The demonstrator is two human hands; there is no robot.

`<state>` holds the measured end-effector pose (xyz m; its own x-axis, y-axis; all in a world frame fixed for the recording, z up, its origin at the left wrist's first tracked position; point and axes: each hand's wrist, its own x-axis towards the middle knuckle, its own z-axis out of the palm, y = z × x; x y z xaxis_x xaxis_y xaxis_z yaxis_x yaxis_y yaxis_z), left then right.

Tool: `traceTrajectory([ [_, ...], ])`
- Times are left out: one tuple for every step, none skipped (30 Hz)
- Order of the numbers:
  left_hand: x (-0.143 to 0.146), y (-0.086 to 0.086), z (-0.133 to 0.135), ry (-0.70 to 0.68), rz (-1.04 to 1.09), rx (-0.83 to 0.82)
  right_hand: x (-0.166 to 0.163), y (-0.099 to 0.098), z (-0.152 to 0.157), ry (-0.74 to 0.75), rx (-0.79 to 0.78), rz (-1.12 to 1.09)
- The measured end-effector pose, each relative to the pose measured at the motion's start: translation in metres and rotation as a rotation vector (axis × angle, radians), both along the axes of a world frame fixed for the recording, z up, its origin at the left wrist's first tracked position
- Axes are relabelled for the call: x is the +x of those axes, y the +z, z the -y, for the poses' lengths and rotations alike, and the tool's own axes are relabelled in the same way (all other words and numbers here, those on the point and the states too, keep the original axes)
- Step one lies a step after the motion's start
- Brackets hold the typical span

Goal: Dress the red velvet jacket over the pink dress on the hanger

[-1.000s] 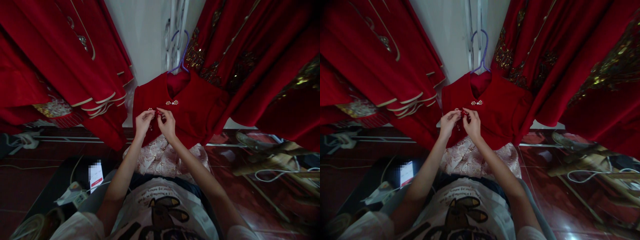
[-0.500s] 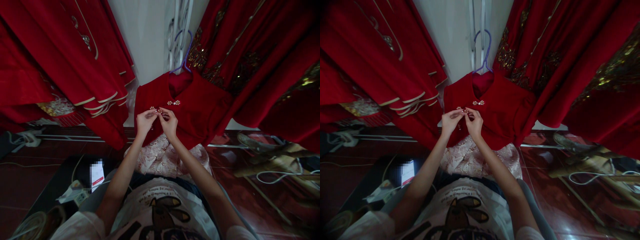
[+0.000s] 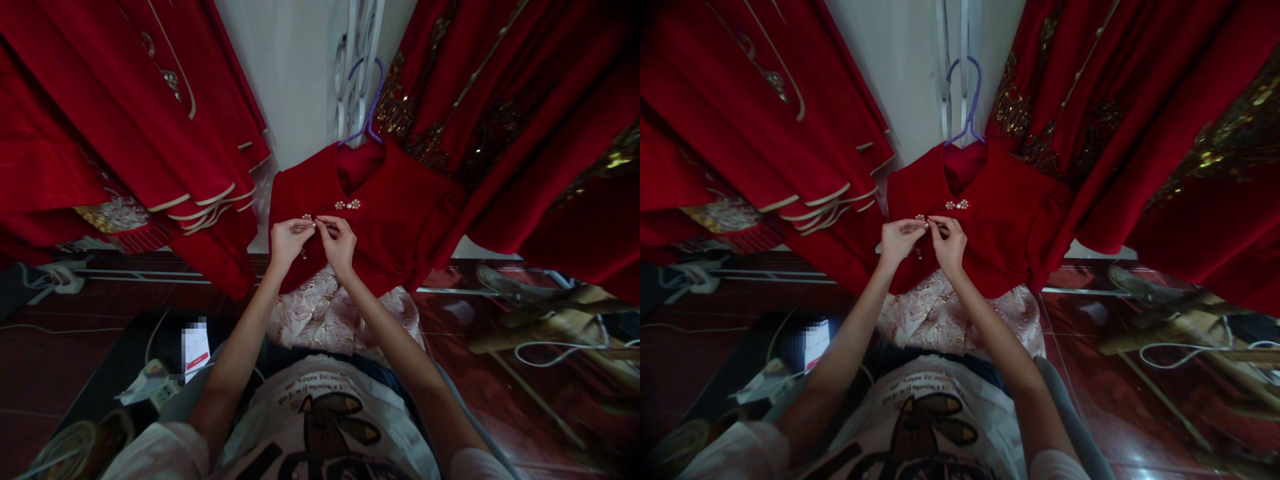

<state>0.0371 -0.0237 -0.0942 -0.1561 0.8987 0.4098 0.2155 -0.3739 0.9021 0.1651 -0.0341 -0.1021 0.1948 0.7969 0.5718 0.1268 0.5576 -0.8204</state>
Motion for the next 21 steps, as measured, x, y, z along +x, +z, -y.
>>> traceTrajectory([
  [-0.001, 0.0, -0.001, 0.0, 0.0, 0.0, 0.001, 0.0, 0.0, 0.0, 0.01, 0.01],
  [-0.001, -0.001, -0.002, -0.007, 0.008, -0.004, 0.001, 0.001, 0.001, 0.0, 0.019, 0.018],
  [-0.002, -0.001, -0.004, -0.023, 0.024, -0.01, 0.002, 0.001, 0.001, 0.006, 0.025, 0.025],
  [-0.002, -0.002, -0.005, -0.046, 0.047, -0.019, 0.004, 0.001, 0.0, 0.017, 0.027, 0.033],
  [-0.002, -0.002, -0.005, -0.074, 0.075, -0.03, 0.005, 0.001, -0.001, 0.033, 0.025, 0.042],
  [-0.001, -0.003, -0.005, -0.108, 0.104, -0.044, 0.008, 0.0, -0.002, 0.055, 0.022, 0.055],
  [-0.001, -0.005, -0.005, -0.14, 0.134, -0.058, 0.01, -0.001, -0.002, 0.081, 0.018, 0.071],
  [0.0, -0.007, -0.003, -0.164, 0.166, -0.068, 0.013, -0.003, -0.003, 0.112, 0.009, 0.093],
  [0.0, -0.009, 0.0, -0.173, 0.193, -0.071, 0.017, -0.004, -0.003, 0.148, -0.005, 0.118],
  [0.0, -0.012, 0.003, -0.16, 0.21, -0.063, 0.022, -0.005, -0.002, 0.189, -0.026, 0.142],
  [0.0, -0.017, 0.008, -0.122, 0.21, -0.042, 0.028, -0.005, 0.0, 0.232, -0.051, 0.167],
  [-0.002, -0.021, 0.013, -0.061, 0.191, -0.012, 0.036, -0.005, 0.002, 0.272, -0.083, 0.196],
  [-0.004, -0.027, 0.018, 0.008, 0.156, 0.016, 0.044, -0.003, 0.006, 0.307, -0.121, 0.231],
  [-0.006, -0.033, 0.024, 0.071, 0.11, 0.031, 0.053, 0.0, 0.01, 0.334, -0.158, 0.273],
  [-0.009, -0.039, 0.029, 0.12, 0.068, 0.029, 0.063, 0.003, 0.014, 0.358, -0.197, 0.326],
  [-0.012, -0.045, 0.034, 0.149, 0.038, 0.011, 0.073, 0.007, 0.018, 0.385, -0.235, 0.386],
  [-0.014, -0.051, 0.038, 0.155, 0.019, -0.017, 0.083, 0.01, 0.023, 0.414, -0.268, 0.445],
  [-0.015, -0.057, 0.042, 0.142, 0.009, -0.05, 0.092, 0.012, 0.027, 0.433, -0.298, 0.502],
  [-0.016, -0.061, 0.045, 0.117, 0.001, -0.079, 0.099, 0.013, 0.03, 0.436, -0.319, 0.55],
  [-0.015, -0.065, 0.048, 0.088, -0.005, -0.104, 0.105, 0.012, 0.033, 0.427, -0.338, 0.593],
  [-0.012, -0.068, 0.05, 0.056, -0.015, -0.122, 0.109, 0.009, 0.036, 0.404, -0.352, 0.631],
])
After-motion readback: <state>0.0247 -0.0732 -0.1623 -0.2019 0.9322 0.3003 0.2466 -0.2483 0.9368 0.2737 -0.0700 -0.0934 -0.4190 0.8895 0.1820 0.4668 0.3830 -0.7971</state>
